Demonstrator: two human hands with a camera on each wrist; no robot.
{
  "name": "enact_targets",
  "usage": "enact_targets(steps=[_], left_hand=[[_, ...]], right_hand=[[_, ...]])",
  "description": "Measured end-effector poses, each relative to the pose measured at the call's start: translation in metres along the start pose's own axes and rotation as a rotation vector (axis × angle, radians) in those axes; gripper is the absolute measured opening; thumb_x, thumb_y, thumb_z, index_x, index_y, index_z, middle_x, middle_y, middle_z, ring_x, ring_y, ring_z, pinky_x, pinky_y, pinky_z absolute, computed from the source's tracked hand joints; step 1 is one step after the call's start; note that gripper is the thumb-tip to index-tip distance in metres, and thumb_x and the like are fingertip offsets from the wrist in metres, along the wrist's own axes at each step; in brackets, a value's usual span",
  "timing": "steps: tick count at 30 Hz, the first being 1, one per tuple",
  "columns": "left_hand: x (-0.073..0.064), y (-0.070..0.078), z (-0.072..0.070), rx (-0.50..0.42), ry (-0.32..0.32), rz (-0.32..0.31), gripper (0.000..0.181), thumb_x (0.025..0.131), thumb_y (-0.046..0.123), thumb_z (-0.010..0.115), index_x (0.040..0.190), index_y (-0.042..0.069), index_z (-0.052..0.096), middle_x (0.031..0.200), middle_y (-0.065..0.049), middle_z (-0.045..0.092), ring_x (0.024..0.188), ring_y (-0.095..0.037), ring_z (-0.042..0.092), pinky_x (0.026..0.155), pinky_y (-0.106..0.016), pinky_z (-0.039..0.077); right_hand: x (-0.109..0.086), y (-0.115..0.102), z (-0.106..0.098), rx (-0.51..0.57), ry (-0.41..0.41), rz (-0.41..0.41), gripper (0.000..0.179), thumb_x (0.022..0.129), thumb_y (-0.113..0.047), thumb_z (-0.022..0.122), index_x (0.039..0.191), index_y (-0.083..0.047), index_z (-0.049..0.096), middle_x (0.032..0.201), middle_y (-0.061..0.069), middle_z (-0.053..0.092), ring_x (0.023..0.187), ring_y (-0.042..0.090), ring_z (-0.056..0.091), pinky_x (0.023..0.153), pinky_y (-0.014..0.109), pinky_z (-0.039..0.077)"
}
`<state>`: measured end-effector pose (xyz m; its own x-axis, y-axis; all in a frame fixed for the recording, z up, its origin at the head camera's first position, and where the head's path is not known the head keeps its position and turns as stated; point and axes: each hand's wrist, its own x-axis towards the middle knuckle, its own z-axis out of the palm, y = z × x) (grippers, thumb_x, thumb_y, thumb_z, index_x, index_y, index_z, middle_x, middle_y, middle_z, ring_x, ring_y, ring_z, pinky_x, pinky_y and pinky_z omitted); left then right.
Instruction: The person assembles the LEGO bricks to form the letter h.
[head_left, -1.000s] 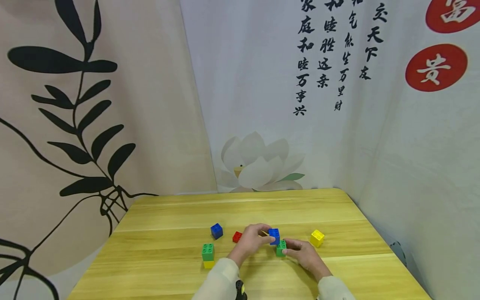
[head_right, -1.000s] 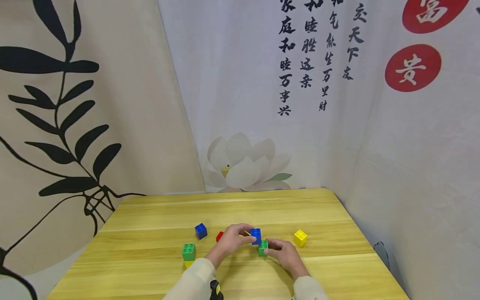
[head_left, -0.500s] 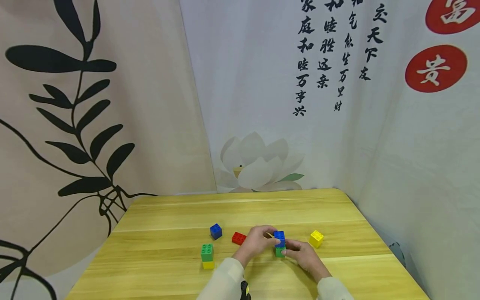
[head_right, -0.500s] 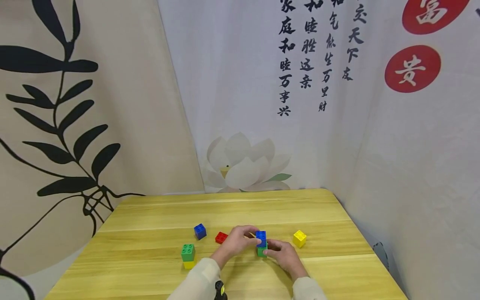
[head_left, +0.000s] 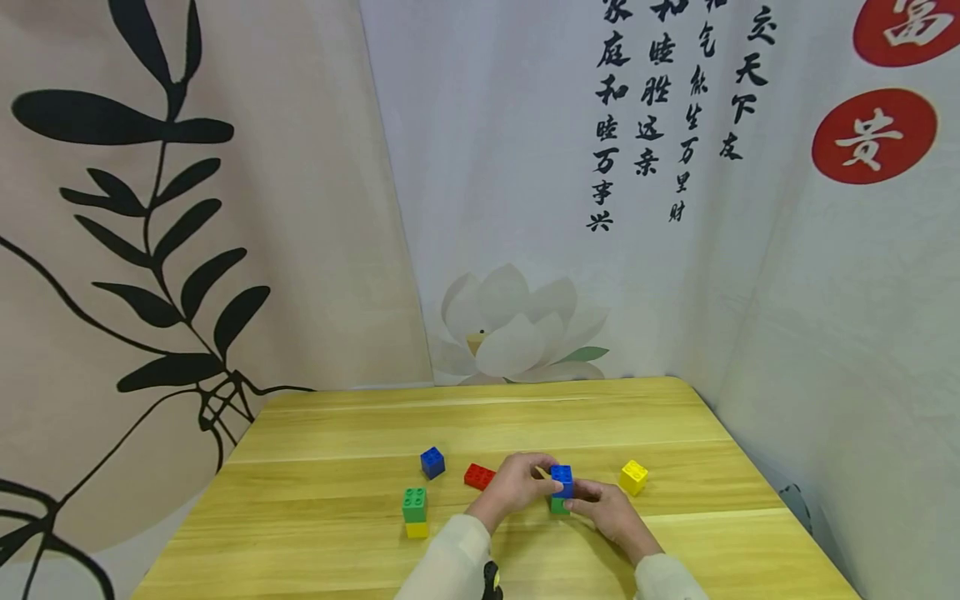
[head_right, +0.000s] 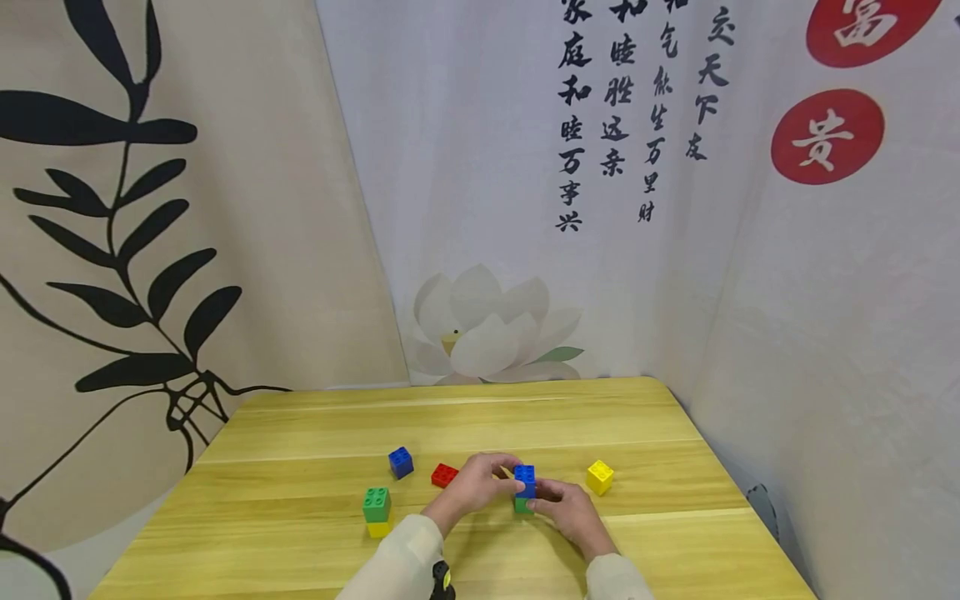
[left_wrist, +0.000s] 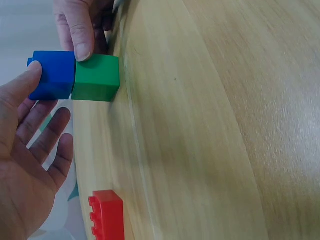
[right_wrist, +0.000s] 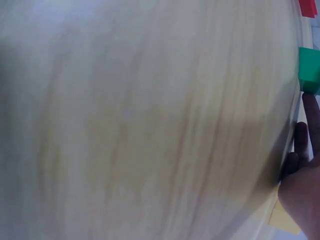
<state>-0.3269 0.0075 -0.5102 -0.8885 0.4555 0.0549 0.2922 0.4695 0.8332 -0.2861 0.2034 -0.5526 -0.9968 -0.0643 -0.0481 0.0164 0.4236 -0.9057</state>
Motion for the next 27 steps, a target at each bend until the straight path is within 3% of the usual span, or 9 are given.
enact_targets(steps=[10, 16, 27], left_hand=[[-0.0004, -0.002, 0.0029, 0.028, 0.005, -0.007, 0.025, 0.09, 0.028, 0.075, 0.112, 0.017, 0.074, 0.098, 0.009, 0.065, 0.079, -0.008, 0.056, 0.064, -0.028, 0.048], [-0.0047, -0.0076, 0.0066, -0.017, 0.025, 0.005, 0.03, 0.091, 0.028, 0.073, 0.119, 0.018, 0.071, 0.11, 0.008, 0.068, 0.088, -0.009, 0.058, 0.072, -0.03, 0.051], [-0.0055, -0.0083, 0.0068, -0.038, 0.026, 0.009, 0.03, 0.091, 0.027, 0.073, 0.119, 0.018, 0.071, 0.108, 0.009, 0.068, 0.087, -0.008, 0.058, 0.07, -0.029, 0.05]], right_hand=[[0.0004, 0.0013, 0.001, -0.014, -0.007, 0.001, 0.05, 0.086, -0.026, 0.078, 0.127, 0.0, 0.065, 0.123, 0.017, 0.067, 0.12, 0.042, 0.056, 0.099, 0.062, 0.04], [0.0006, 0.0008, 0.0006, -0.019, -0.011, 0.002, 0.048, 0.087, -0.024, 0.078, 0.127, 0.0, 0.065, 0.123, 0.017, 0.067, 0.119, 0.041, 0.057, 0.098, 0.061, 0.04], [-0.0004, -0.0012, 0.0004, -0.052, 0.011, 0.002, 0.048, 0.085, -0.025, 0.079, 0.124, 0.0, 0.067, 0.122, 0.017, 0.067, 0.118, 0.04, 0.057, 0.099, 0.061, 0.04]])
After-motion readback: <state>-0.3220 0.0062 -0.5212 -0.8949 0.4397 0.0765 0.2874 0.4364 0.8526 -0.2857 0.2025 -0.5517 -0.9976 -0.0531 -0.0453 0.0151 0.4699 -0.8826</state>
